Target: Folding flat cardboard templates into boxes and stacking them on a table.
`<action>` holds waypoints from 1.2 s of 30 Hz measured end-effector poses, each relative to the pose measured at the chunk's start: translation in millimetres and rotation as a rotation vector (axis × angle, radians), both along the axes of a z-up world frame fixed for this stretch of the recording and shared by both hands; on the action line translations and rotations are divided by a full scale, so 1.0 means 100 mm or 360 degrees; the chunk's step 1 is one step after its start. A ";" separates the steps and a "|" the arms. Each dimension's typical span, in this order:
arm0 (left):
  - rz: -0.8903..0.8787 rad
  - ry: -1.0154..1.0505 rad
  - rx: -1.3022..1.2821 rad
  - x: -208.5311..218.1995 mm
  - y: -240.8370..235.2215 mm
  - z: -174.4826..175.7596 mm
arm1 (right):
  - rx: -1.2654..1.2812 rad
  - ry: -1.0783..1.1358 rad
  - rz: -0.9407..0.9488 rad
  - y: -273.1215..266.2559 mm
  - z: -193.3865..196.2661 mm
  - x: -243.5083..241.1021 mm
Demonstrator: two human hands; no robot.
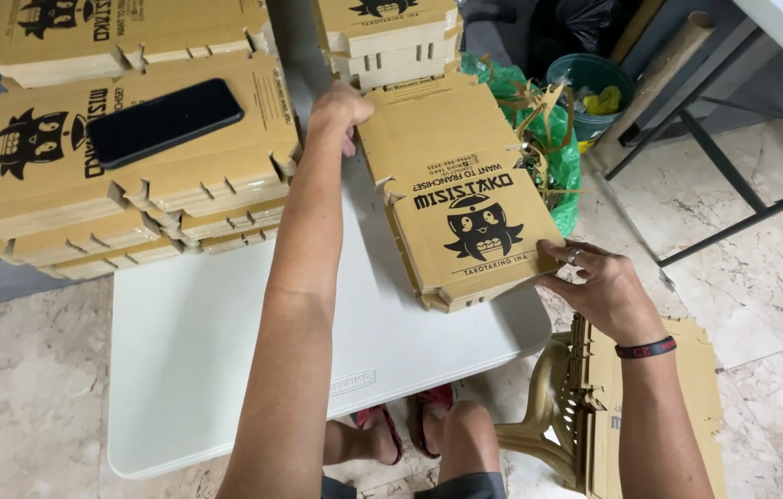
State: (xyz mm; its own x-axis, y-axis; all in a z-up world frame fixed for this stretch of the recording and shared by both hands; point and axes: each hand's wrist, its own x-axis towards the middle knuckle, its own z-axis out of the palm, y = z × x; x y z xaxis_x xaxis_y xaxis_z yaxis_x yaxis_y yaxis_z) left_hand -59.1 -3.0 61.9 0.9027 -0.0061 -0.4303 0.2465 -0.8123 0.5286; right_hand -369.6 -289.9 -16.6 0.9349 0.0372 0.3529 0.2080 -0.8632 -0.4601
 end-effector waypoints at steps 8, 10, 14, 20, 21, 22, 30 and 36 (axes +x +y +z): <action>0.0087 -0.0047 -0.0178 0.09 -0.02 -0.11 | 0.0004 0.0088 0.0194 -0.02 0.10 -0.01; 0.0130 -0.0033 -0.0232 -0.01 0.02 -0.05 | 0.0338 0.0346 0.0094 -0.20 0.22 0.12; 0.0206 0.0036 -0.0442 -0.34 0.15 -0.06 | 0.0698 0.0597 -0.0548 0.05 0.82 0.66; 0.0229 0.0045 -0.0680 -0.69 0.14 -0.30 | 0.0333 0.0862 -0.0439 0.08 0.61 1.94; 0.0221 0.0040 -0.0678 -0.71 0.12 -0.22 | 0.0338 0.0856 -0.0444 0.03 0.59 2.08; 0.0211 0.0055 -0.0683 -0.75 0.10 -0.17 | 0.0331 0.0836 -0.0413 -0.02 0.52 2.18; 0.0302 0.0088 -0.0841 -0.64 0.01 -0.29 | 0.0140 0.0944 -0.0403 0.13 0.54 2.44; -0.0014 -0.0122 -0.0344 -0.61 -0.09 -0.40 | 0.0036 0.0868 -0.0381 0.10 0.43 2.48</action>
State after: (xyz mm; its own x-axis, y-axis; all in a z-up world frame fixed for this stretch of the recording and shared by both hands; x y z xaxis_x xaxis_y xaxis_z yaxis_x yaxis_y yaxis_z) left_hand -119.7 -11.8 22.0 0.9323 -0.0987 -0.3480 0.1922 -0.6800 0.7076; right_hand -121.4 -279.9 26.5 0.9629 -0.1988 -0.1824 -0.2626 -0.8457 -0.4645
